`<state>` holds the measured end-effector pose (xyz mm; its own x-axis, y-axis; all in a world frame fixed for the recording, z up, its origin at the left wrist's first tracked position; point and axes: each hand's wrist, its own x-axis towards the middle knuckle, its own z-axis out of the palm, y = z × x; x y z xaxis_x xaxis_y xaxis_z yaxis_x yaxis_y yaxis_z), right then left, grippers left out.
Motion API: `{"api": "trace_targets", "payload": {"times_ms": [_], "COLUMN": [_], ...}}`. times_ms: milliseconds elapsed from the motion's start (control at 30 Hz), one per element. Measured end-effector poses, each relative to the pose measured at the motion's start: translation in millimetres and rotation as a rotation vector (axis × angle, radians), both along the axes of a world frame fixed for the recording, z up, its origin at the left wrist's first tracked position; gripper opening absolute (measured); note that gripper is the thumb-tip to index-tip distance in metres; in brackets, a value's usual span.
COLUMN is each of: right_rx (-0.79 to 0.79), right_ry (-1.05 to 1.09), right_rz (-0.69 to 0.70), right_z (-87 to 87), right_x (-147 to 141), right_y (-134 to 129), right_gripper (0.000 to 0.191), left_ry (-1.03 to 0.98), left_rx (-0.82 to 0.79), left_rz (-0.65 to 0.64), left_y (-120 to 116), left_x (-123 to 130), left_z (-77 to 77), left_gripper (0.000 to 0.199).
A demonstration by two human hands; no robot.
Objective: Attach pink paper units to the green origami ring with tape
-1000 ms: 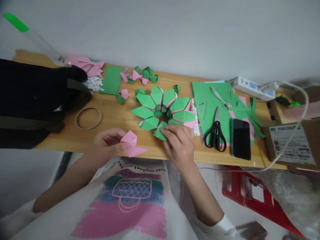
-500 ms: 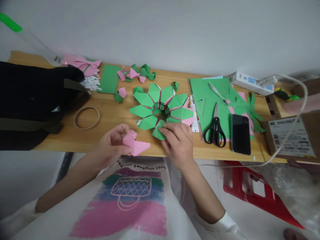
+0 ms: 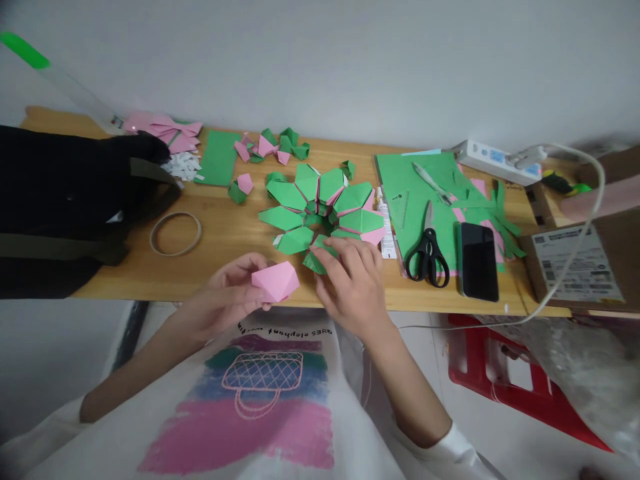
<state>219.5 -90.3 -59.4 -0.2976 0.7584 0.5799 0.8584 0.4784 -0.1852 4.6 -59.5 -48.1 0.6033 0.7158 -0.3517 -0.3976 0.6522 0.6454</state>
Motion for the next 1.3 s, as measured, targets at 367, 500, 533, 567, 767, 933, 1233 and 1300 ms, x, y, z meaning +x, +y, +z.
{"api": "trace_targets", "payload": {"times_ms": [367, 500, 533, 567, 767, 933, 1233, 1300], "right_rx": [0.057, 0.003, -0.008, -0.018, -0.169, -0.307, 0.027, 0.041], "right_ry": [0.335, 0.42, 0.433, 0.448, 0.575, 0.629, -0.119, -0.088], "right_rz": [0.14, 0.026, -0.009, -0.043, -0.175, -0.01, -0.055, -0.003], "right_z": [32.1, 36.4, 36.0, 35.1, 22.6, 20.3, 9.9, 6.4], "right_x": [-23, -28, -30, -33, -51, -36, 3, 3], "right_y": [-12, -18, -20, -22, -31, -41, -8, 0], "right_gripper": [0.02, 0.013, 0.011, 0.01, 0.014, 0.016, 0.03, 0.025], "left_ry": [-0.067, 0.245, 0.357, 0.449, 0.619, 0.708, 0.715, 0.689], "left_rx": [0.16, 0.765, 0.925, 1.061, 1.209, 1.128, 1.65, 1.718], "left_rz": [-0.105, -0.009, 0.034, 0.083, 0.289, 0.208, 0.064, -0.097], "left_y": [0, -4, -5, -7, -8, -6, 42, 56], "left_x": [5, 0, 0, 0, 13, 11, -3, 1], "left_z": [13.6, 12.7, 12.9, 13.3, 8.7, -1.0, 36.9, 38.4], "left_gripper": [0.035, 0.063, 0.063, 0.058, 0.013, 0.017, 0.017, 0.02]}}
